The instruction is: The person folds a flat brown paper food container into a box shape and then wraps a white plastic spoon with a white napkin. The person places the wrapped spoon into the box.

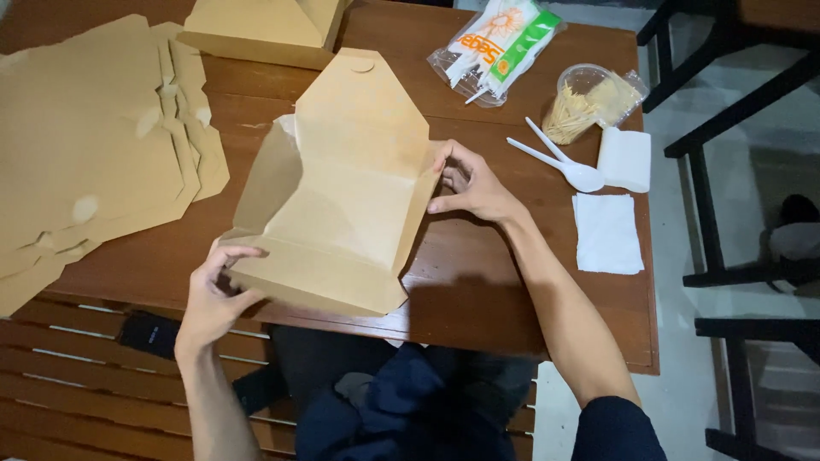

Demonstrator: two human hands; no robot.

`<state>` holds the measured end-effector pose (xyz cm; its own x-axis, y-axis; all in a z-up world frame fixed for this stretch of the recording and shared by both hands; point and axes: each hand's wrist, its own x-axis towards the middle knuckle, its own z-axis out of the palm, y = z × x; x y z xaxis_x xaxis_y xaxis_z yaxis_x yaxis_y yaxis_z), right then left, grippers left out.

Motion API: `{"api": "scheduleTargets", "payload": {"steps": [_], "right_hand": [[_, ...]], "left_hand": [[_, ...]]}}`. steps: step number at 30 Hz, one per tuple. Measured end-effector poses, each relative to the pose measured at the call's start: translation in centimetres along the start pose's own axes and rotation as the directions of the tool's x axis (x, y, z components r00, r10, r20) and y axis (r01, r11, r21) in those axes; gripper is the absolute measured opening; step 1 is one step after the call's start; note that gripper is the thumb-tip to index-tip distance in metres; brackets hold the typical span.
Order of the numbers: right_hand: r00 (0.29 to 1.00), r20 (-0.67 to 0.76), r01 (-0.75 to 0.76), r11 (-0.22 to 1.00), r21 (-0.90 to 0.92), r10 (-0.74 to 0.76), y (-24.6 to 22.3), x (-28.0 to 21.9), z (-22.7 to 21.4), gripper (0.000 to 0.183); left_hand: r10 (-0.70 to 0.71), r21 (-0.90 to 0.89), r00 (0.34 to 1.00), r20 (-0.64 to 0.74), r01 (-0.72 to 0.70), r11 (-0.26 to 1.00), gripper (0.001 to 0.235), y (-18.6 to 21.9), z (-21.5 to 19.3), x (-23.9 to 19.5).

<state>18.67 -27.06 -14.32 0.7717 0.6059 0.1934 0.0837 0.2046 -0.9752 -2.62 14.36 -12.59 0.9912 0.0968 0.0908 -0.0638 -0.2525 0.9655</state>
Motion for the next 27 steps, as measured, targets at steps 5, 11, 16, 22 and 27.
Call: {"api": "scheduleTargets", "payload": {"steps": [5,11,16,22,27], "right_hand": [[0.999,-0.012,0.032,0.997,-0.065,-0.033,-3.1,-0.2,2.7,0.066],[0.992,-0.061,0.100,0.988,-0.121,-0.108,-5.0,-0.5,4.7,0.087],[0.989,0.007,0.141,0.920,-0.366,-0.149,-4.8,-0.4,4.7,0.060],[0.983,-0.041,0.159,0.939,-0.307,-0.179,-3.0,-0.1,6.2,0.054],[0.979,-0.076,0.154,0.933,-0.324,-0.188,-3.7,-0.3,8.8,0.058]], "left_hand": [[-0.036,-0.088,0.995,-0.091,0.028,0.996,0.064,2.7,2.0,0.7],[-0.043,-0.131,0.989,-0.142,0.024,0.991,0.068,2.0,2.8,2.2],[-0.027,-0.190,0.986,-0.162,-0.005,0.982,0.070,3.6,2.9,3.1],[0.003,-0.137,0.976,-0.217,-0.034,0.990,0.071,0.8,0.3,3.9],[0.013,0.049,0.934,-0.358,0.005,0.999,0.058,-0.2,-1.5,3.5]]}}
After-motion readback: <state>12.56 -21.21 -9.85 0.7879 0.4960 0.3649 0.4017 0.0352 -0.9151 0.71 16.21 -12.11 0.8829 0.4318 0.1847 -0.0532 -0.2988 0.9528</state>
